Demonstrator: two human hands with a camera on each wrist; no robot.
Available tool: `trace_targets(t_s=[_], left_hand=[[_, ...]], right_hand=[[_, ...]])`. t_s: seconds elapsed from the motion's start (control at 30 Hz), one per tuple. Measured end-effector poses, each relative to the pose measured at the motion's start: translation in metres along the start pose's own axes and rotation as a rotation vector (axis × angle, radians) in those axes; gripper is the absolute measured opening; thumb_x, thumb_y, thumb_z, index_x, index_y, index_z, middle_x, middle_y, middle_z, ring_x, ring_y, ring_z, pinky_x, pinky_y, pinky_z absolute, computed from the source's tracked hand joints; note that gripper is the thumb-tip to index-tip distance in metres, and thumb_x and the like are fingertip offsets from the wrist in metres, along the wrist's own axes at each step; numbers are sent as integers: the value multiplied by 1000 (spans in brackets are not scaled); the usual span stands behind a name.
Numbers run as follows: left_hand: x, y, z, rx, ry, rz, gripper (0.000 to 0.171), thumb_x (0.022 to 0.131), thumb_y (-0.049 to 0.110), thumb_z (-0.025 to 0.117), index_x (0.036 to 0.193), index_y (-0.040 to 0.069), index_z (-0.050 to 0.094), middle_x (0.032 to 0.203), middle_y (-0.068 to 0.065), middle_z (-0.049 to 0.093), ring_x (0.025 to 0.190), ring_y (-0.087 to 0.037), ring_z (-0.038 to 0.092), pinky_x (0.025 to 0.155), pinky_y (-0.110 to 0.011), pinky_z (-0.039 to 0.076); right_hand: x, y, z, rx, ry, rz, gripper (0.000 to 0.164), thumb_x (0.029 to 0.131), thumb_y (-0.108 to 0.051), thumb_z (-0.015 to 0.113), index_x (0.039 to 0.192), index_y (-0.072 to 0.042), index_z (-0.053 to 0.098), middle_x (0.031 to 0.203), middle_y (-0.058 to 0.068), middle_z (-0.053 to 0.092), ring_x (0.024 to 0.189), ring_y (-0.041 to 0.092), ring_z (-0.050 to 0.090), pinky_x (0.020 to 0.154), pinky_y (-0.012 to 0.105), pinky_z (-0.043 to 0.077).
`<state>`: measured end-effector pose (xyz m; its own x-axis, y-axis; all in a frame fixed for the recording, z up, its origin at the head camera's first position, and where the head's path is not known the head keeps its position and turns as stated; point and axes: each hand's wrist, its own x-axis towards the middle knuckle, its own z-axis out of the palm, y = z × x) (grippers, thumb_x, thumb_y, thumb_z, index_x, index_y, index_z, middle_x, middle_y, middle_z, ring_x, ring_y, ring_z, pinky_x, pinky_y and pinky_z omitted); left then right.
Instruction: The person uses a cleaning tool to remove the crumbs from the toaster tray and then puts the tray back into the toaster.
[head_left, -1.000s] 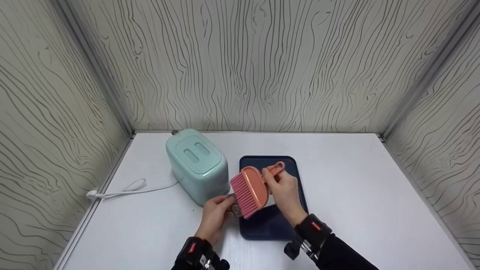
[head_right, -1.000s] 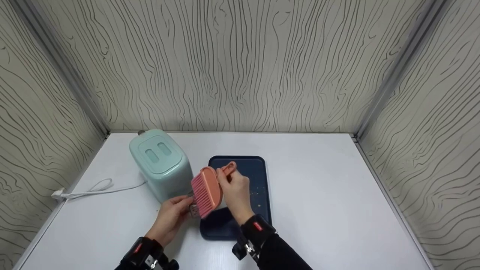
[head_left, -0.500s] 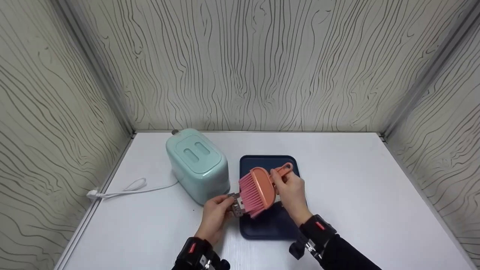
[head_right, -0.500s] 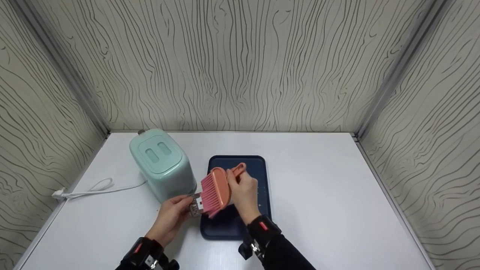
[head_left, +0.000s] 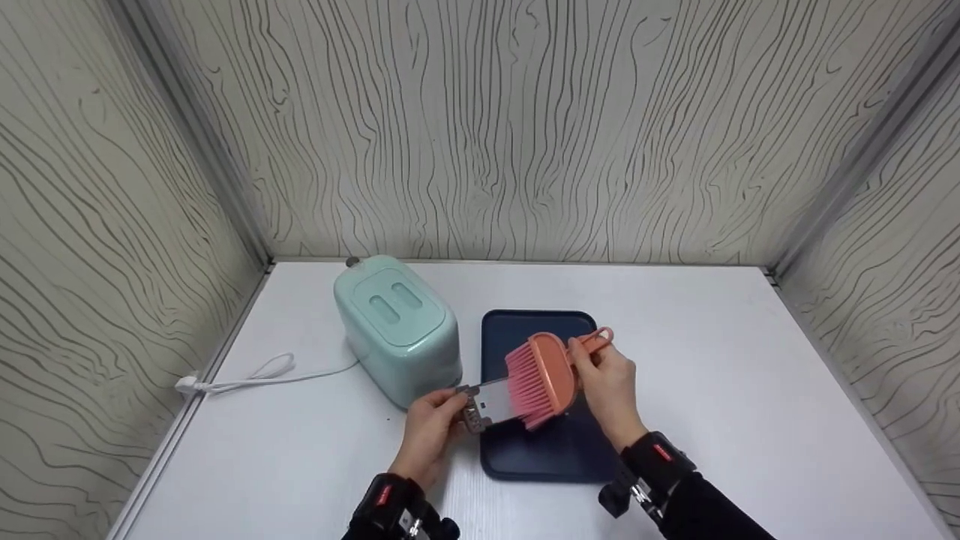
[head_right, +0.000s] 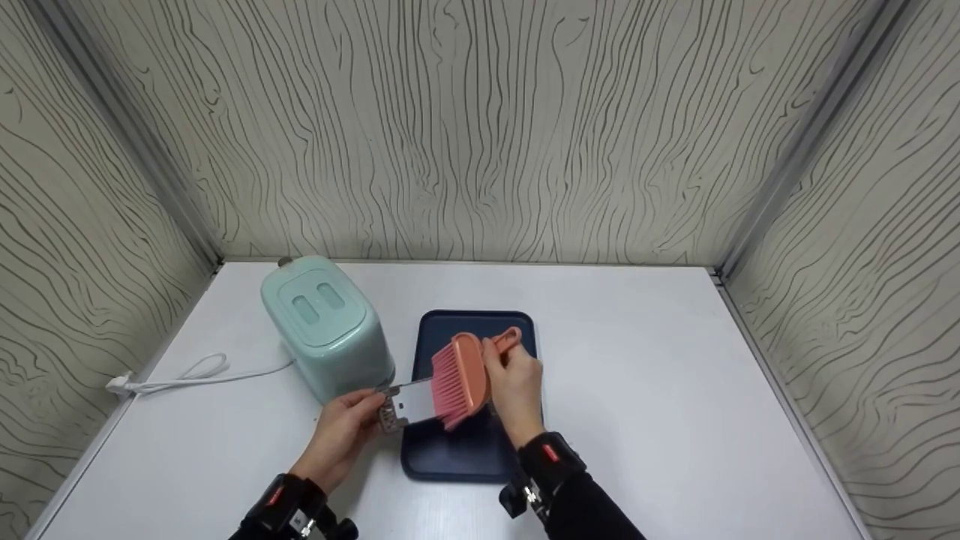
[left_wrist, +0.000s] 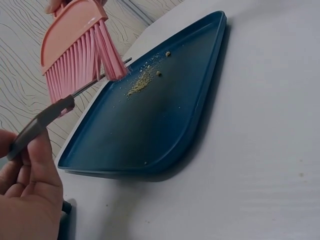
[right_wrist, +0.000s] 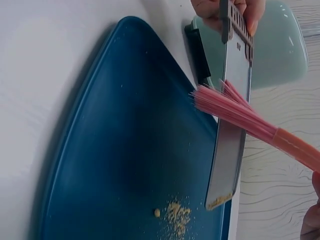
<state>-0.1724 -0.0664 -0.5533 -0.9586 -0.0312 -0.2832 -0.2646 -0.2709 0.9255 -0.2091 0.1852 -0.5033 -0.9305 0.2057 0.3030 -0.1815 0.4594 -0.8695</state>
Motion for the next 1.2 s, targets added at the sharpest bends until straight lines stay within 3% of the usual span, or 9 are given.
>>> trace_targets(t_s=[0.47, 0.7, 1.2], left_hand=[[1, 1, 0, -1, -11, 13, 39, 98, 12, 65, 127, -13, 59, 101, -9, 67, 84, -14, 61, 72, -26, 54], [-1, 1, -3, 6, -15, -4, 34, 98, 11, 64, 124, -11, 61, 102, -10, 69, 84, -15, 64, 74, -27, 56], [0, 5, -1, 27, 5, 5, 29, 96, 11, 67, 117, -9, 65, 97, -9, 68, 82, -16, 62, 72, -27, 55]], right_hand=[[8, 17, -24, -92, 100, 4, 22, 99, -20, 68, 88, -1, 71, 61, 0, 60, 50, 4, 50, 46, 17, 39], [10, 24, -32, -119, 106, 8, 22, 100, -18, 67, 89, 0, 71, 61, 1, 59, 51, 5, 51, 47, 17, 41], [11, 25, -30, -102, 146, -98, 17, 99, -13, 67, 88, 0, 71, 64, 6, 65, 50, 1, 50, 47, 14, 41]])
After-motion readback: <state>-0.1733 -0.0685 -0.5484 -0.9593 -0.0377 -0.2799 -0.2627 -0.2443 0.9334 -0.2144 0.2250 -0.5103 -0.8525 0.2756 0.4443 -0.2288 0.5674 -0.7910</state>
